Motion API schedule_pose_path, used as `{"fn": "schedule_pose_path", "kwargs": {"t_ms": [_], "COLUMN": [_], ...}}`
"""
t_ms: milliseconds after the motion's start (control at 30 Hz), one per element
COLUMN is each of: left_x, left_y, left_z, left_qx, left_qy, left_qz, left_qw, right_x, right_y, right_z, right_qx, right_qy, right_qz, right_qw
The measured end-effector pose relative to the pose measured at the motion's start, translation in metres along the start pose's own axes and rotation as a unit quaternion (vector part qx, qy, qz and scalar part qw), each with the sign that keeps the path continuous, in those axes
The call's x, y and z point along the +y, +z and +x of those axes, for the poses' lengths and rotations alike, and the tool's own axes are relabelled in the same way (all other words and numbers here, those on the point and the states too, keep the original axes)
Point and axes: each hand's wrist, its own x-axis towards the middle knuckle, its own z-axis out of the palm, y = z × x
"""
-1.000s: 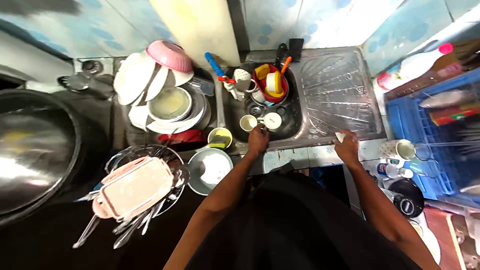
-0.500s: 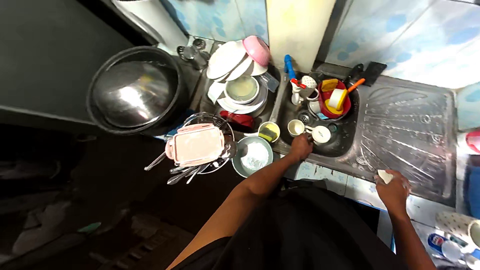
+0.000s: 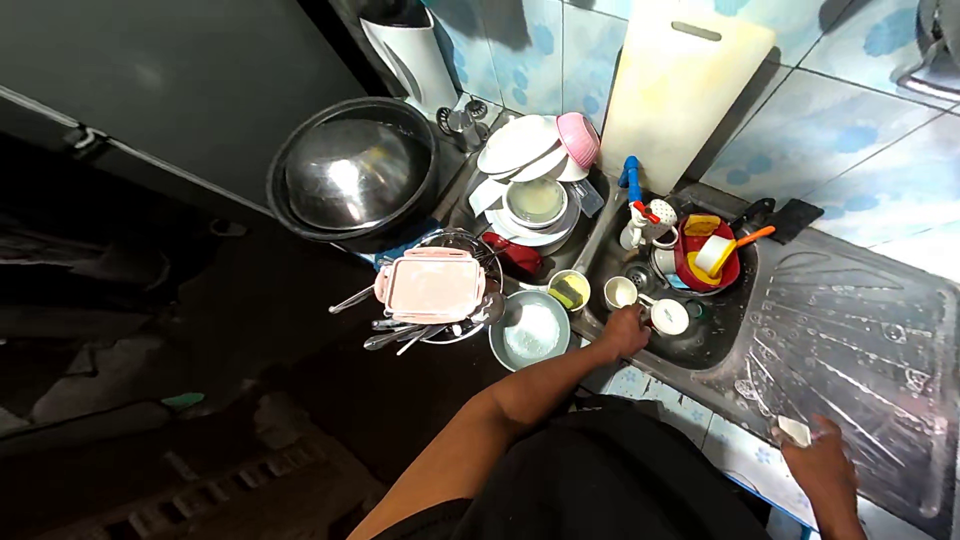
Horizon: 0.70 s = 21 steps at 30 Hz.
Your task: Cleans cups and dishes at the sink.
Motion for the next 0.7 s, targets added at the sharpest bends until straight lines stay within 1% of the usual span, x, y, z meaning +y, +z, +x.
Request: {"fn": "schedule_pose_path", "kwargs": {"t_ms": [100,233,367,467,500,567,633,667,700], "left_x": [0.015,0.036,0.055,0.067,0.07,0.078,0.086,0.089,0.091], "left_y": [-0.01,-0.016,-0.011,-0.004,-0.002,0.002,-0.001,-0.004,-0.008], "left_z": [-0.011,-0.015,-0.011,-0.007,-0.005,-0.005,-0.006,-0.008,-0.011], "left_qx": [-0.016,-0.035,-0.081,-0.133,-0.151,-0.193,-0.233,-0.24,-0.24], "left_qy": [0.029,0.071,0.103,0.121,0.13,0.143,0.148,0.141,0.124], "left_qz": [-0.009,-0.028,-0.03,-0.027,-0.03,-0.04,-0.062,-0.095,-0.152], "left_qw": [0.999,0.996,0.991,0.983,0.98,0.97,0.959,0.956,0.951], "right_x": [0.0,0.006,0.007,-0.004,-0.012,-0.037,-0.074,-0.095,-0.119], "right_y": [0.003,0.006,0.003,-0.002,-0.004,-0.012,-0.023,-0.03,-0.037], "right_z": [0.005,0.024,0.034,0.031,0.029,0.023,0.019,0.018,0.017], "right_qx": [-0.012,-0.028,-0.091,-0.122,-0.128,-0.141,-0.17,-0.183,-0.192], "right_qy": [0.017,0.046,0.037,0.01,-0.009,-0.055,-0.107,-0.139,-0.174], "right_qz": [-0.013,0.018,0.001,-0.031,-0.015,0.079,0.186,0.213,0.216], "right_qw": [1.0,0.998,0.995,0.992,0.992,0.985,0.962,0.95,0.941]}}
